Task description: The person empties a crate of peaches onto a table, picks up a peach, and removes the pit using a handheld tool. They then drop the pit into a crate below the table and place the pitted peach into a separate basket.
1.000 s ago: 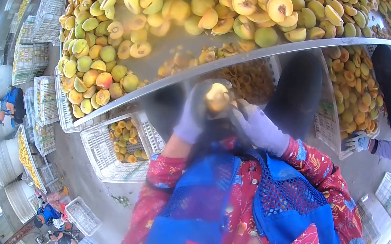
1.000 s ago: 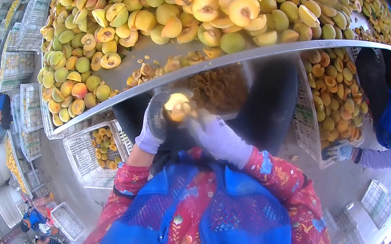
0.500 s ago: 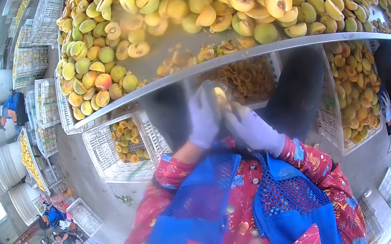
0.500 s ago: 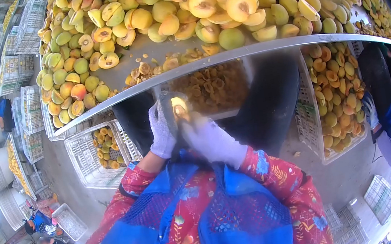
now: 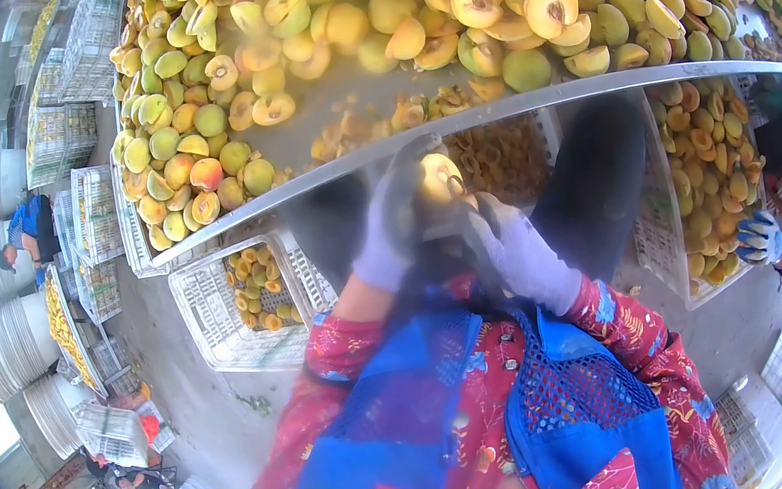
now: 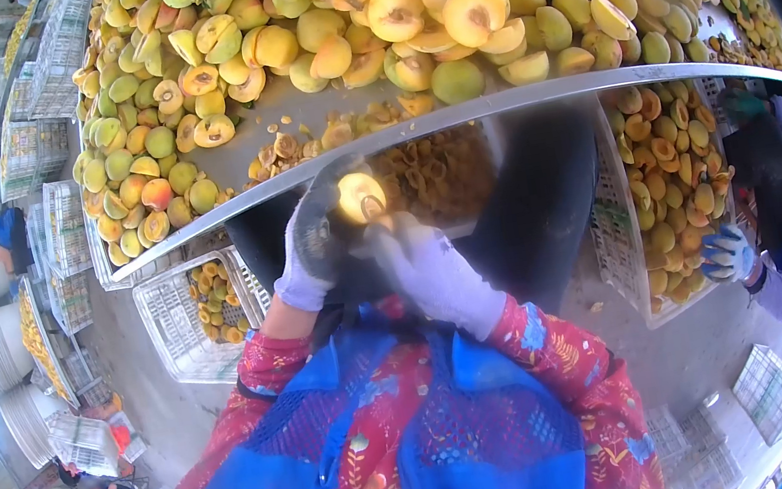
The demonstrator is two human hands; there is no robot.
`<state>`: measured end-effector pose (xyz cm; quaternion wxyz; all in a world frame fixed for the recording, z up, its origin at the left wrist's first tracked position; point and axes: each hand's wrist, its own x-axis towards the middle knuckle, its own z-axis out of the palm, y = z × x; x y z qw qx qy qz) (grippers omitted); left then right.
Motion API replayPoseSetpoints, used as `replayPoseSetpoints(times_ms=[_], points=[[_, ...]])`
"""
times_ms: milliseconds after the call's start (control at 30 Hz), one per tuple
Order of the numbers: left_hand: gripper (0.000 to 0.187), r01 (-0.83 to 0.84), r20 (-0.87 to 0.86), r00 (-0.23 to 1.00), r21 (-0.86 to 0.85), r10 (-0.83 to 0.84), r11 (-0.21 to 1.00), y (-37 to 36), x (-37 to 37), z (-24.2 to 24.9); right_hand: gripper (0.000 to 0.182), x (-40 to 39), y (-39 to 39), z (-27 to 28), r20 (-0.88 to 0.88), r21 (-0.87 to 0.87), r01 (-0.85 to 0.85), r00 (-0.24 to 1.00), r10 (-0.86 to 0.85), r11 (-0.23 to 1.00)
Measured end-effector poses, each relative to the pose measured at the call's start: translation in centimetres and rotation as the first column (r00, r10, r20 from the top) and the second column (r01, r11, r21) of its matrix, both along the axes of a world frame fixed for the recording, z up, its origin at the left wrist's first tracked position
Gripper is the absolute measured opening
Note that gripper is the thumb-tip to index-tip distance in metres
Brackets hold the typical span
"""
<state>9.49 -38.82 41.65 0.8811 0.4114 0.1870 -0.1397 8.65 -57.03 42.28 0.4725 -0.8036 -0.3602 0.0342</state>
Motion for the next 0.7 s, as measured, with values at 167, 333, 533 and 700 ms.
replayPoseSetpoints(times_ms=[167, 333, 533, 700], points=[[0.047, -0.015, 0.310, 0.942, 0.416, -0.126, 0.909, 1.0, -1.4, -3.1, 0.033, -0.5, -0.5, 0.6, 0.013, -0.110, 0.018, 1.000, -0.017, 0.994], [0.041, -0.275, 0.318, 0.843, 0.948, -0.434, 0.160, -0.1, -1.7, 0.9, 0.036, -0.9, 0.0, 0.4, 0.026, -0.104, 0.021, 0.999, -0.019, 0.994], [0.041, -0.247, 0.316, 0.883, 0.942, -0.346, 0.228, -0.6, -2.2, -1.8, 0.042, -1.7, 0.4, -1.1, 0.089, -0.149, 0.032, 0.996, -0.019, 0.988], [0.042, -0.355, 0.406, 0.846, 0.912, -0.345, 0.204, -1.9, -1.9, -2.3, 0.034, -1.2, 0.9, -1.6, -0.186, 0.156, -0.007, 0.982, 0.036, 0.988]])
